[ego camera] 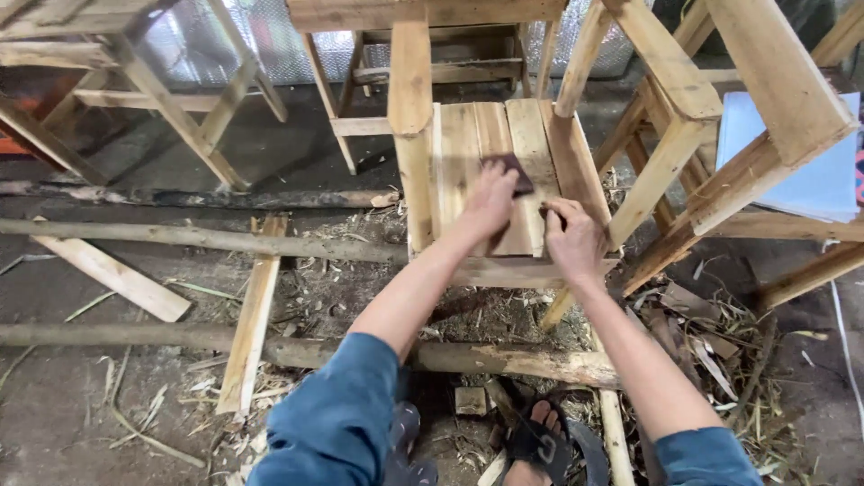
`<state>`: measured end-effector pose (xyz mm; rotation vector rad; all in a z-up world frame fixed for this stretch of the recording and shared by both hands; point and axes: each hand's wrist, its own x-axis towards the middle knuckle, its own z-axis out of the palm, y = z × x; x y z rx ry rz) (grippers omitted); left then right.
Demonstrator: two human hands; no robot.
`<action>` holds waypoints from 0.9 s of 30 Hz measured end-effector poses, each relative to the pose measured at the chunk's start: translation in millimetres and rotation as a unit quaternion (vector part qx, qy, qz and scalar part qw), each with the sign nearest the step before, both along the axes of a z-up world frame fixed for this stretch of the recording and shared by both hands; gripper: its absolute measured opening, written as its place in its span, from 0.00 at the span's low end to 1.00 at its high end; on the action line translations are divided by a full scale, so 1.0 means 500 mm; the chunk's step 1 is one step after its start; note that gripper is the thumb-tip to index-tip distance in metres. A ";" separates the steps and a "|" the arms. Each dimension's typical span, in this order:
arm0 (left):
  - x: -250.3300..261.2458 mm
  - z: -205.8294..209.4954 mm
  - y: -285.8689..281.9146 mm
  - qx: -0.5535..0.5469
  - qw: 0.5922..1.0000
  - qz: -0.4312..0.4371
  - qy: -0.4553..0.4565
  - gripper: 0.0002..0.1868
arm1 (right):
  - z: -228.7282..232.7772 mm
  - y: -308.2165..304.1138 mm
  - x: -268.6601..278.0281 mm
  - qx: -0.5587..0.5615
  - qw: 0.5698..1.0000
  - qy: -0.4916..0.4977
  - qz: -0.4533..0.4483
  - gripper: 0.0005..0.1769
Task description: The person sands the surface of a wooden stool using a sanding block. They then use a chisel to scrape and smooth the wood, alternating between sanding and chiseling to refine the surface.
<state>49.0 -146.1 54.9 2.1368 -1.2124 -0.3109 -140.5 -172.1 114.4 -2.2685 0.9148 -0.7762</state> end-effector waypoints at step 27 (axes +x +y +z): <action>-0.018 0.013 0.034 0.008 0.949 -0.128 -0.289 0.27 | -0.077 -0.022 0.034 -0.156 0.973 -0.089 -0.144 0.25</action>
